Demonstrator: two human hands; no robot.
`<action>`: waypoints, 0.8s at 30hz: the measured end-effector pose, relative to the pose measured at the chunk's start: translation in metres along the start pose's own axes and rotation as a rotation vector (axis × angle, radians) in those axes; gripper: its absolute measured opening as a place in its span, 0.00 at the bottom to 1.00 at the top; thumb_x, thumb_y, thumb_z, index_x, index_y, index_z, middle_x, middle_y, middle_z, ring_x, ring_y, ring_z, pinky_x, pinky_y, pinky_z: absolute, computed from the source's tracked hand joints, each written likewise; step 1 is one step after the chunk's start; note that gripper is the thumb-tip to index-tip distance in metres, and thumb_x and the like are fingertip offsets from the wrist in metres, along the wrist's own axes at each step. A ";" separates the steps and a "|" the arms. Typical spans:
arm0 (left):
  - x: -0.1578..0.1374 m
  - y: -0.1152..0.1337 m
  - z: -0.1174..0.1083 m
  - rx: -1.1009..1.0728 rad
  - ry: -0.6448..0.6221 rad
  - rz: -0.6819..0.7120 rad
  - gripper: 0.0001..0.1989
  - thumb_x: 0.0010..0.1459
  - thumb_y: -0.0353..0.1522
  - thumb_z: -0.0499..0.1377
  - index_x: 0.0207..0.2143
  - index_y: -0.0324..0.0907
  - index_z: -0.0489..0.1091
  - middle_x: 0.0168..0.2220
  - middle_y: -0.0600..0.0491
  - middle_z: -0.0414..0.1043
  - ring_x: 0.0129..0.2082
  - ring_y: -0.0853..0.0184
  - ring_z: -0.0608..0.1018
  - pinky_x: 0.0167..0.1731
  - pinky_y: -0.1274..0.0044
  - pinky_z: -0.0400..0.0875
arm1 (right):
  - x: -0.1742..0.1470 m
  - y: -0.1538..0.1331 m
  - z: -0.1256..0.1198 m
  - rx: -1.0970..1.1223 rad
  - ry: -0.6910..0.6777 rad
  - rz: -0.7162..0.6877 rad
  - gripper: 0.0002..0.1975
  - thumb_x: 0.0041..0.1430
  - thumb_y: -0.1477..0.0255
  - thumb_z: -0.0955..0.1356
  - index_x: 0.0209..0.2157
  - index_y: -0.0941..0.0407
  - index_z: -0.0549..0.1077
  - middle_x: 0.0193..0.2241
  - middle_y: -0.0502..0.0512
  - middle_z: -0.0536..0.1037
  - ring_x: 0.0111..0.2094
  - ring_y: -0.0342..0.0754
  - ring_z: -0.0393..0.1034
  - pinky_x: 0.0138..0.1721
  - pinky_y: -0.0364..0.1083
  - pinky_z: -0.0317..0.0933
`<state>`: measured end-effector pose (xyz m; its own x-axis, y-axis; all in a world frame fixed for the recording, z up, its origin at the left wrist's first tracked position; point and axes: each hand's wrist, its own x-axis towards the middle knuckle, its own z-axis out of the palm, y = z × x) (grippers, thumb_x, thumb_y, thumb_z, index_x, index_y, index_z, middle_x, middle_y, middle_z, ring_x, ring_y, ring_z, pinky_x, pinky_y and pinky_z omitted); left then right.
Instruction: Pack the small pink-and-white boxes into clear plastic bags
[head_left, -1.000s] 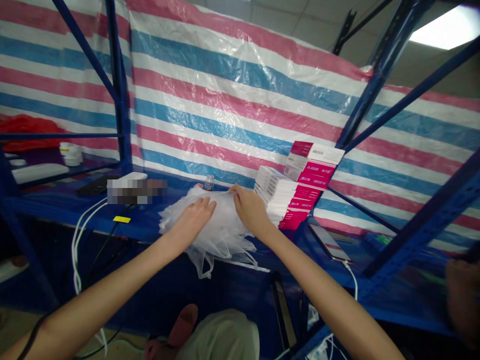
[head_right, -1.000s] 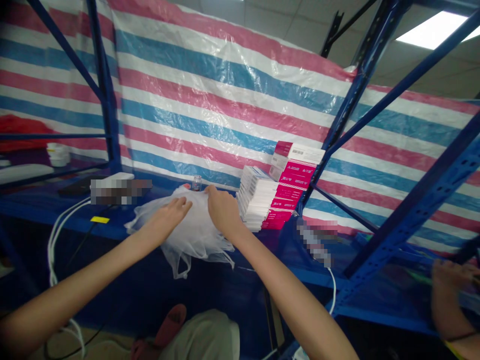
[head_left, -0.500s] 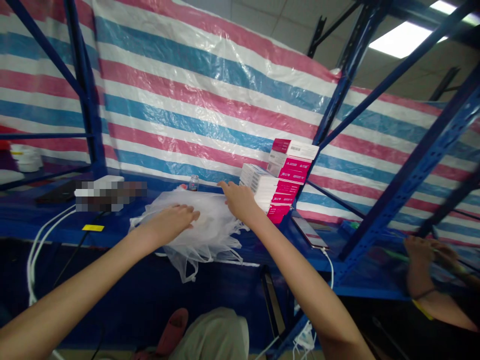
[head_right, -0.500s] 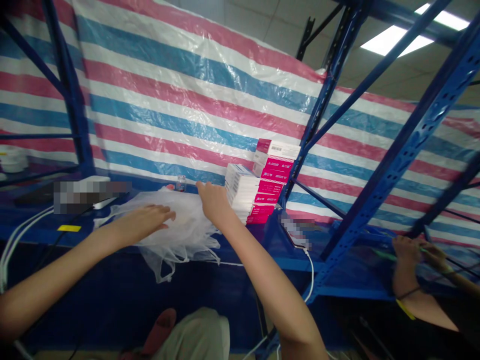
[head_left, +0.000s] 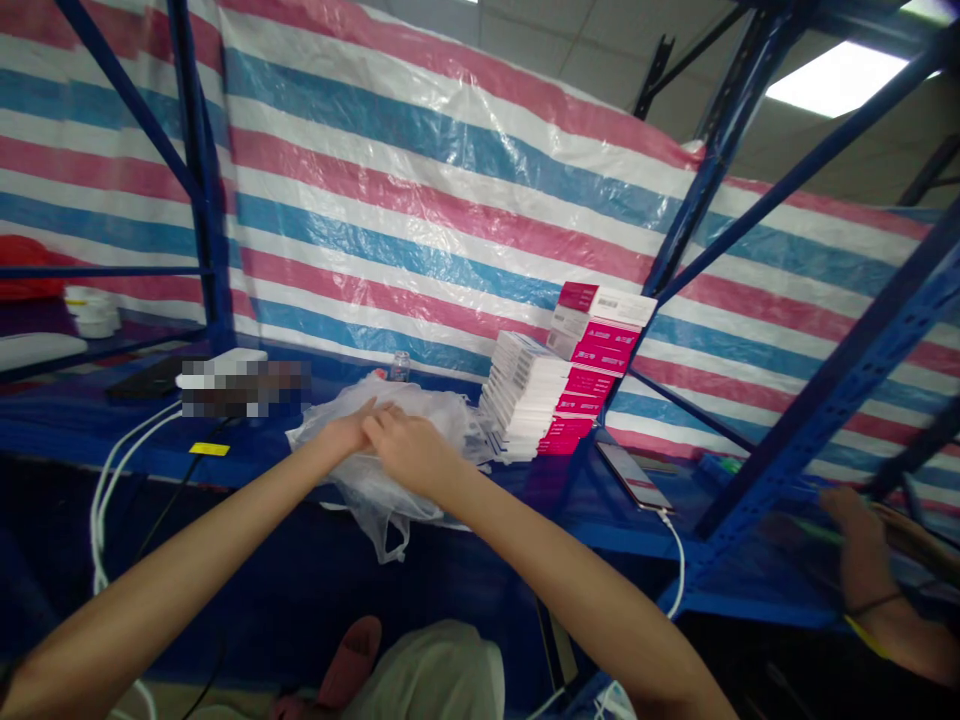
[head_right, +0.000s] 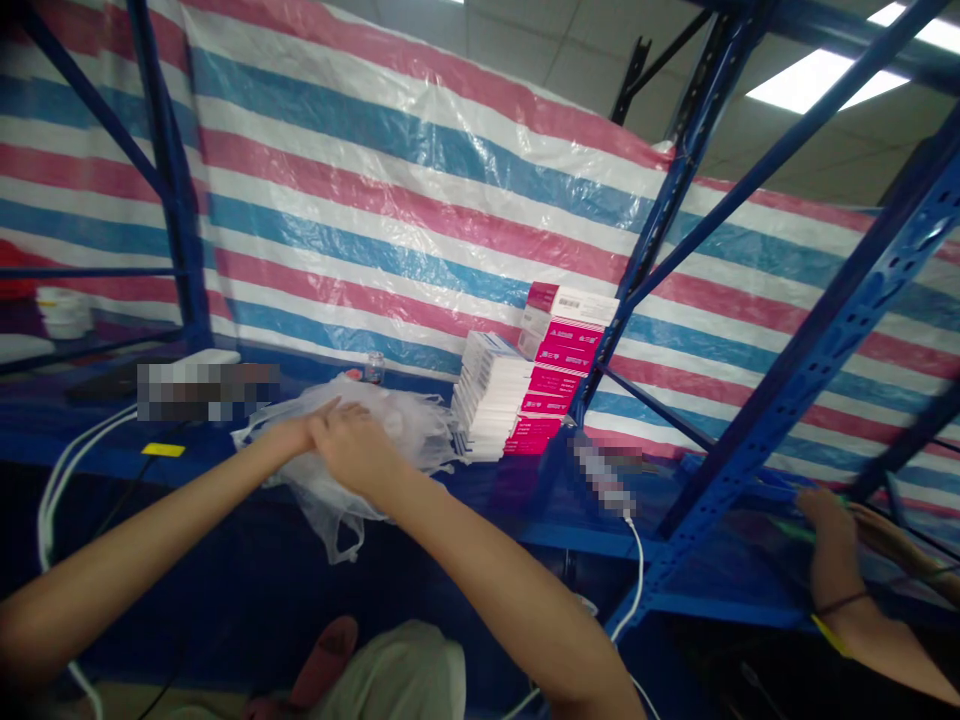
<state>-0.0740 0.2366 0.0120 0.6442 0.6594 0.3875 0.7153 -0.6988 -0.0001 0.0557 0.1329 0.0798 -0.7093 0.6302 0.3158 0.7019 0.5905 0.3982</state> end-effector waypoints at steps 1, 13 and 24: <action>0.001 0.002 -0.005 -0.015 -0.052 0.012 0.14 0.48 0.26 0.58 0.40 0.41 0.70 0.44 0.50 0.72 0.47 0.62 0.71 0.50 0.73 0.59 | 0.002 0.003 0.008 0.027 -0.051 0.090 0.15 0.61 0.76 0.55 0.47 0.61 0.63 0.44 0.59 0.71 0.43 0.47 0.65 0.41 0.43 0.61; -0.024 0.020 -0.084 0.255 -0.237 -0.012 0.35 0.34 0.21 0.69 0.48 0.42 0.66 0.50 0.41 0.65 0.50 0.50 0.68 0.49 0.61 0.60 | -0.009 0.075 0.026 -0.038 -0.419 0.236 0.20 0.55 0.77 0.63 0.50 0.54 0.66 0.39 0.60 0.76 0.40 0.53 0.71 0.45 0.53 0.60; -0.018 0.059 -0.079 0.385 -0.242 -0.018 0.10 0.54 0.21 0.54 0.38 0.33 0.71 0.37 0.40 0.73 0.39 0.58 0.75 0.37 0.71 0.67 | 0.002 0.067 0.024 0.280 -0.261 0.141 0.12 0.59 0.67 0.62 0.42 0.59 0.69 0.41 0.60 0.75 0.42 0.50 0.69 0.43 0.46 0.61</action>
<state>-0.0648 0.1616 0.0778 0.6427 0.7484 0.1636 0.7460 -0.5628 -0.3560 0.1024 0.1863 0.0861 -0.5897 0.8005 0.1067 0.8073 0.5808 0.1049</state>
